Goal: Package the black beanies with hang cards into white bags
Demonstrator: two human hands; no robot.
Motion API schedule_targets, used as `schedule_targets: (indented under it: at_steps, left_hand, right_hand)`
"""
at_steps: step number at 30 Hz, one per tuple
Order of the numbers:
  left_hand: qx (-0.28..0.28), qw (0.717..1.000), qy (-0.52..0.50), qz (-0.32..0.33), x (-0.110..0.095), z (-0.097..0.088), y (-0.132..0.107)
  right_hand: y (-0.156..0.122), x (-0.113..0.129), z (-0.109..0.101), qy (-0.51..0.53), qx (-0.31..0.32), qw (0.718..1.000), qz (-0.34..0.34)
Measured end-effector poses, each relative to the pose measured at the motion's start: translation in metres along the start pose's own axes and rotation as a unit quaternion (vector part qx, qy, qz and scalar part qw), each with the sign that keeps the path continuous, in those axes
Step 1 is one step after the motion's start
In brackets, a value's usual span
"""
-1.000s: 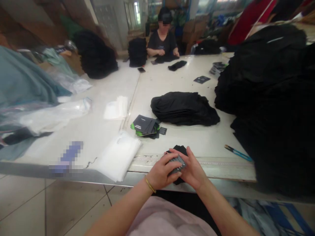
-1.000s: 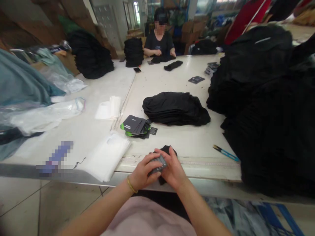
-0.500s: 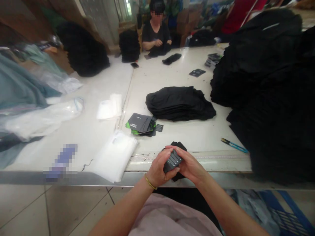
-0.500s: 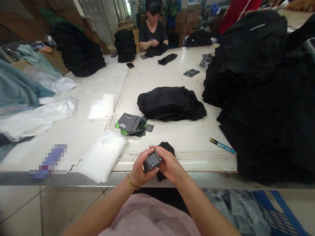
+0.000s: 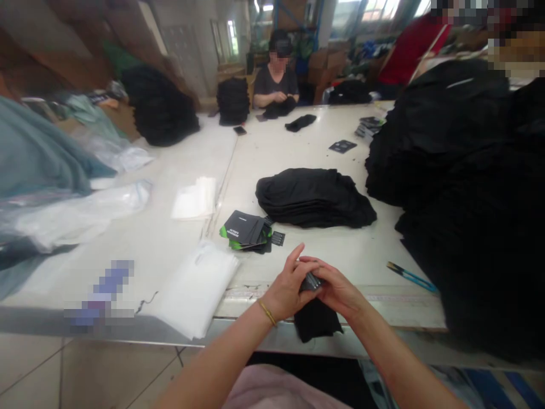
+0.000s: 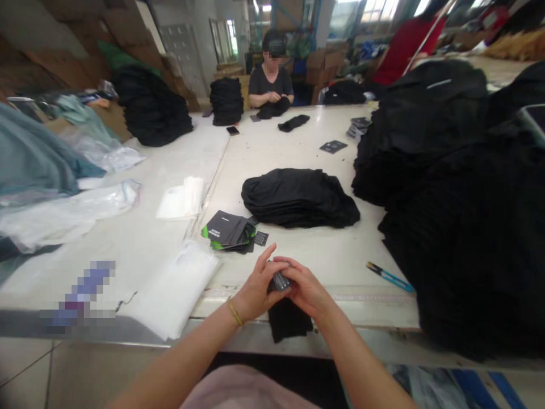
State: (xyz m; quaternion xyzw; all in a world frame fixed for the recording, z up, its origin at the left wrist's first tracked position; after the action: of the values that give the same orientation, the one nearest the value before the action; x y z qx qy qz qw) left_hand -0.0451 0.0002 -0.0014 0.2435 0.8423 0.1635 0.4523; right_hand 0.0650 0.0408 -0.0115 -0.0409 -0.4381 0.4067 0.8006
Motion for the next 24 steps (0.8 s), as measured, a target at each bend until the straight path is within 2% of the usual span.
schedule_targets:
  at_steps: [3,7,10,13,15,16,19,21,22,24]
  left_hand:
    - [0.007,1.000,-0.003,-0.022,0.010,0.004,0.014]
    - [0.007,0.997,0.032,-0.066,0.027,0.009,0.029]
    - [-0.018,0.991,0.061,-0.119,0.045,0.007,0.034]
    - [-0.062,0.976,0.018,-0.207,0.068,0.007,0.030]
    - [-0.085,0.946,-0.073,-0.303,0.085,0.012,0.025]
    - [-0.099,0.920,-0.134,-0.355,0.094,0.017,0.022]
    - [-0.157,0.814,-0.306,-0.469,0.110,0.032,0.021]
    - [-0.184,0.761,-0.375,-0.497,0.114,0.041,0.026]
    - [-0.191,0.748,-0.396,-0.498,0.115,0.044,0.029]
    - [-0.200,0.741,-0.418,-0.485,0.116,0.049,0.035]
  right_hand:
    - [0.010,0.005,-0.009,0.022,0.005,1.000,0.008]
    - [0.028,0.008,-0.030,0.034,-0.044,0.998,0.028]
    - [0.045,0.016,-0.051,-0.054,-0.137,0.989,-0.026]
    - [0.067,0.026,-0.068,-0.136,-0.245,0.953,-0.117]
    - [0.086,0.029,-0.074,-0.167,-0.287,0.930,-0.157]
    - [0.096,0.029,-0.075,-0.189,-0.305,0.917,-0.176]
    - [0.118,0.028,-0.073,-0.280,-0.341,0.868,-0.226]
    - [0.124,0.025,-0.070,-0.347,-0.343,0.837,-0.247]
    - [0.125,0.023,-0.068,-0.379,-0.337,0.823,-0.254]
    - [0.121,0.020,-0.066,-0.437,-0.319,0.798,-0.264]
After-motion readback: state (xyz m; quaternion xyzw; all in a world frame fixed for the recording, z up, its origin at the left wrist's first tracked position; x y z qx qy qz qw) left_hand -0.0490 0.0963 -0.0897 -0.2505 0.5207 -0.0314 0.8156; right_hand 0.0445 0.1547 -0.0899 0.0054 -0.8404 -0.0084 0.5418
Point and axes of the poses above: each hand's wrist, its own y-axis towards the middle knuckle, its own z-axis out of the palm, x = y × z, the point moved 3 cm from there along y, towards the middle knuckle, and after that the axes turned 5 degrees about z, right-handed, at the moved point
